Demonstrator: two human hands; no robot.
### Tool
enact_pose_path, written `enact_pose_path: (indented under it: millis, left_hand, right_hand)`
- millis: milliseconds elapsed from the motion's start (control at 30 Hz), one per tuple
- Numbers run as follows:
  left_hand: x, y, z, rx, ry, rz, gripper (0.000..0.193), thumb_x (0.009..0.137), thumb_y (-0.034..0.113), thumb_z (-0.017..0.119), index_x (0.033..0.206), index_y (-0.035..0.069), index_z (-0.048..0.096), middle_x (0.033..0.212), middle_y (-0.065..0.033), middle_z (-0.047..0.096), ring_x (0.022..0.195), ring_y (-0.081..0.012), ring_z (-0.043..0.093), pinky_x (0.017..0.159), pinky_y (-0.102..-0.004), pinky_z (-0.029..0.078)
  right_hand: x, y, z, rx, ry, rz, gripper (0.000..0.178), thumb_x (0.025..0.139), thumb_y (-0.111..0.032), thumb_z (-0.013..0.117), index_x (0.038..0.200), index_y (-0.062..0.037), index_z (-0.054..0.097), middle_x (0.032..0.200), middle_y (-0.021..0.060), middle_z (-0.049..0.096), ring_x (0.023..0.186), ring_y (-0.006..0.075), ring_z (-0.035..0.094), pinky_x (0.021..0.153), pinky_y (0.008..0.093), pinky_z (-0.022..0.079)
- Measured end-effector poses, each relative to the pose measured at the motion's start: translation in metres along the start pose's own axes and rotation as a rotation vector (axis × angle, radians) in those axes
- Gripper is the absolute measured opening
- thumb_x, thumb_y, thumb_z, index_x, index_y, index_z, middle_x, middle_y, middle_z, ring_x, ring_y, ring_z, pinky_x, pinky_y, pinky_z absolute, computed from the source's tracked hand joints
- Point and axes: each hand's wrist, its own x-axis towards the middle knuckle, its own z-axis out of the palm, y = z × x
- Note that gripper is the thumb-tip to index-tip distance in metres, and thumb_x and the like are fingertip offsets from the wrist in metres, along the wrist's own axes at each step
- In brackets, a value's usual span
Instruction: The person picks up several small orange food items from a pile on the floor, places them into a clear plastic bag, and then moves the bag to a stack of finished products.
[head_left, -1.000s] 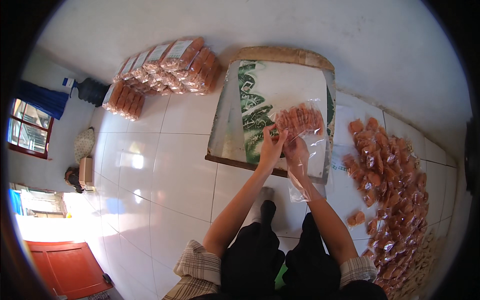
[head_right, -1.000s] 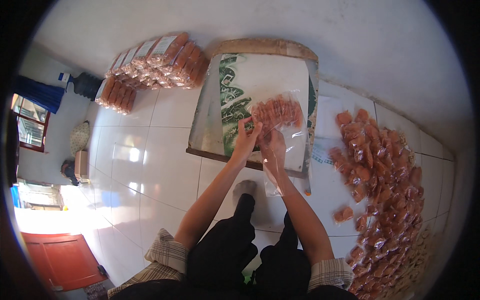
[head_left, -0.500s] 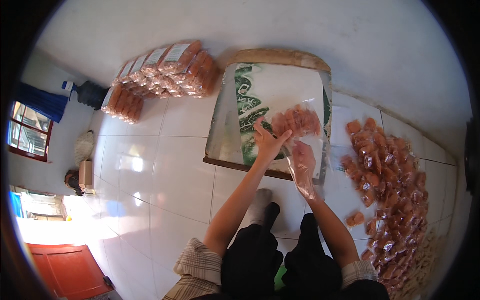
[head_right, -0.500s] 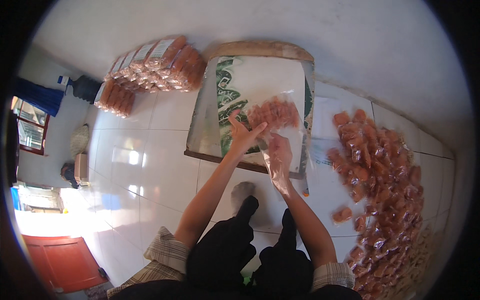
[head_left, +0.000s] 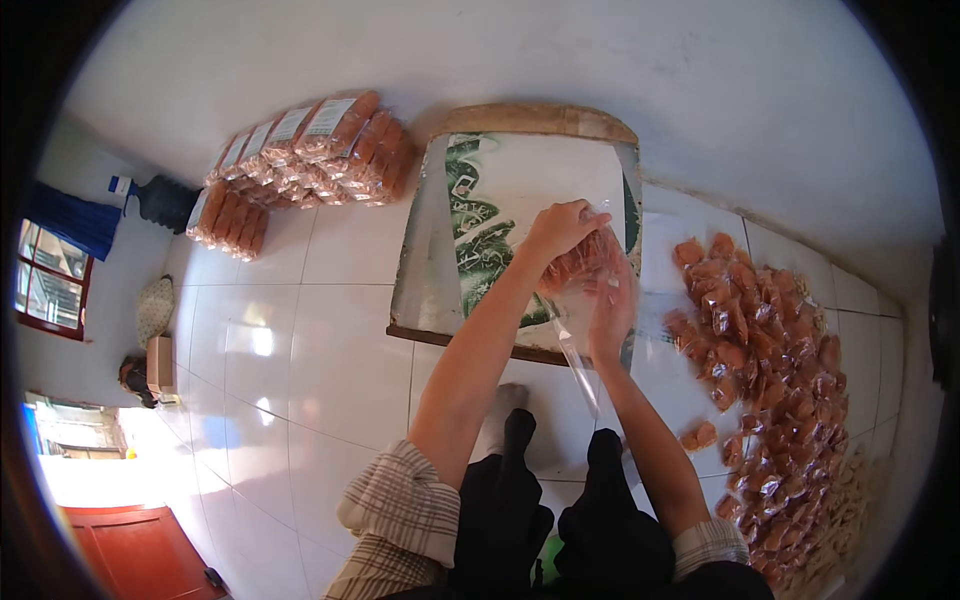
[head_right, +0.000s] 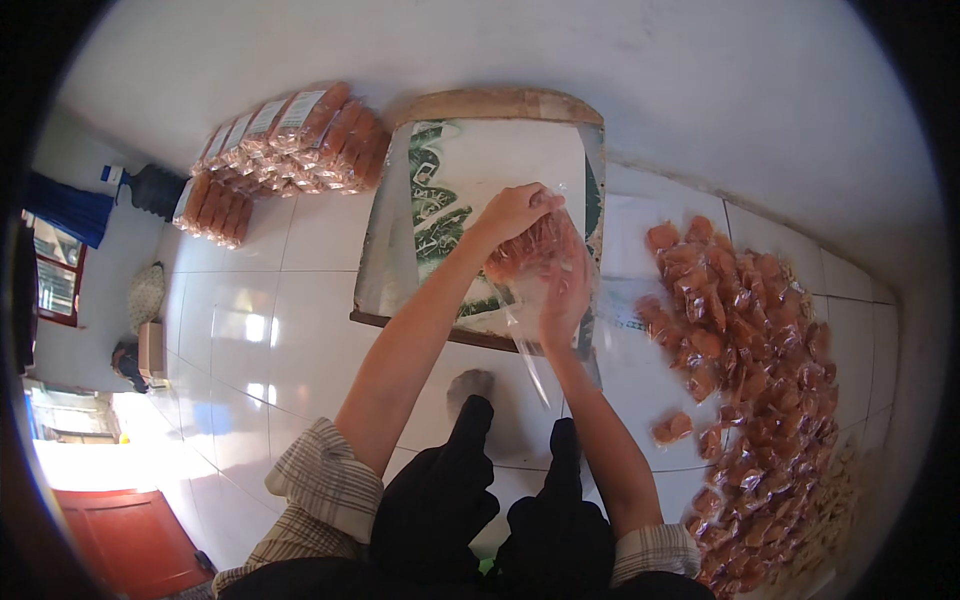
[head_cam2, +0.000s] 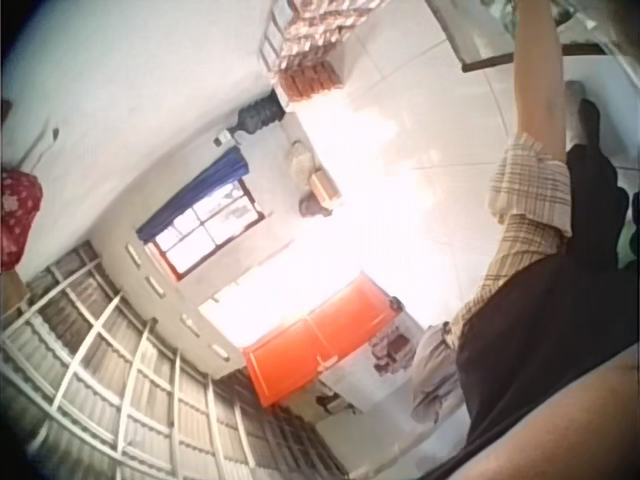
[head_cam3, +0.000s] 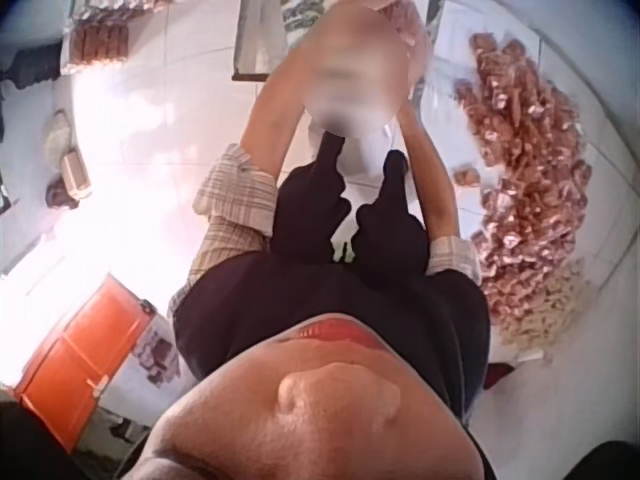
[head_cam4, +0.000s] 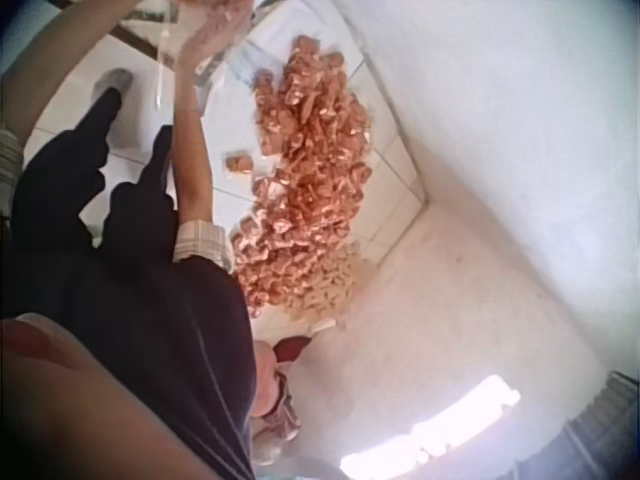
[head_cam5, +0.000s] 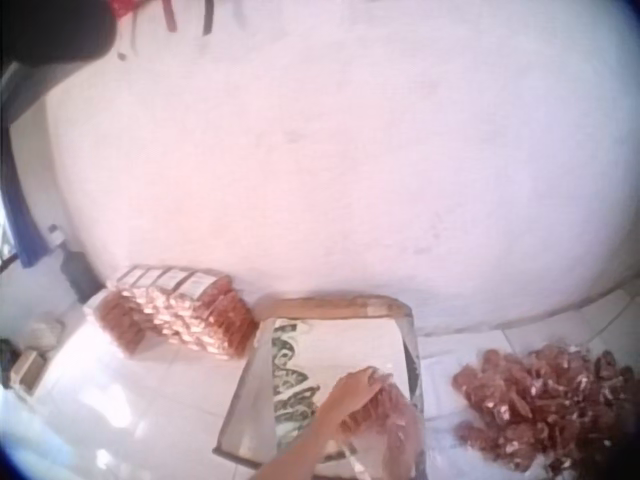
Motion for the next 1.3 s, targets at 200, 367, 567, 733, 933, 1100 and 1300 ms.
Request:
enact_pose_path:
  millis: [200,367,567,733,933,1100,1300]
  left_hand:
    - [0.003,-0.021,-0.003,-0.16,-0.182,-0.002,0.051,0.075,0.05,0.064,0.098,0.005,0.062,0.084,-0.0117,0.065,0.078,-0.0233,0.061,0.073,-0.0302,0.047]
    - [-0.008,-0.017,-0.005,-0.179,-0.126,0.095,0.039,0.076,0.041,0.066,0.095,0.007,0.064,0.093,-0.0118,0.064,0.087,-0.0237,0.059,0.08,-0.0332,0.046]
    - [-0.014,-0.004,-0.006,0.032,-0.151,0.456,0.021,0.07,0.027,0.065,0.084,0.011,0.068,0.088,-0.008,0.063,0.095,-0.0229,0.052,0.085,-0.0341,0.042]
    - [-0.017,0.001,-0.004,-0.015,-0.274,0.416,0.018,0.072,0.026,0.066,0.081,0.012,0.069,0.088,-0.0069,0.061,0.095,-0.0241,0.05,0.087,-0.033,0.04]
    - [-0.016,0.001,-0.01,-0.002,-0.371,0.339,0.019,0.073,0.029,0.067,0.081,0.012,0.069,0.086,-0.0039,0.062,0.094,-0.0229,0.048,0.083,-0.0327,0.041]
    - [-0.025,0.003,-0.008,0.022,-0.285,0.398,0.025,0.071,0.035,0.066,0.083,0.013,0.069,0.084,-0.0027,0.063,0.09,-0.0242,0.051,0.081,-0.0338,0.043]
    - [-0.063,0.001,0.003,0.465,0.362,0.315,0.069,0.067,0.053,0.066,0.121,0.014,0.048,0.091,-0.0097,0.061,0.103,-0.0252,0.051,0.085,-0.0346,0.042]
  right_hand:
    - [0.003,-0.011,-0.006,0.102,-0.153,0.126,0.033,0.092,-0.004,0.041,0.124,-0.002,0.047,0.111,0.0097,0.057,0.059,0.0099,0.056,0.051,0.0227,0.046]
    - [-0.007,-0.01,-0.006,0.168,-0.171,0.185,0.036,0.091,0.0,0.04,0.125,-0.0036,0.047,0.111,0.0081,0.057,0.061,0.0083,0.054,0.054,0.0215,0.045]
    - [-0.015,-0.006,0.001,0.191,-0.142,0.165,0.038,0.089,0.003,0.041,0.126,-0.0043,0.047,0.11,0.0075,0.057,0.069,0.0082,0.054,0.062,0.0212,0.044]
    - [-0.014,0.011,-0.003,0.171,-0.016,0.085,0.035,0.087,0.005,0.043,0.12,-0.0002,0.052,0.114,0.0093,0.057,0.085,0.0113,0.055,0.076,0.0224,0.044]
    - [-0.016,0.003,0.002,0.021,0.031,0.01,0.031,0.086,0.006,0.046,0.115,0.0023,0.055,0.111,0.0104,0.058,0.098,0.0161,0.055,0.086,0.0265,0.043]
    - [-0.013,0.0,-0.003,-0.236,0.075,-0.055,0.024,0.084,-0.002,0.053,0.108,-0.0041,0.06,0.106,0.0128,0.06,0.099,0.0262,0.058,0.083,0.0315,0.045]
    - [-0.011,-0.005,-0.007,-0.126,0.091,-0.03,0.024,0.086,0.0,0.052,0.107,-0.0044,0.061,0.099,0.0102,0.063,0.089,0.0191,0.06,0.078,0.0258,0.045]
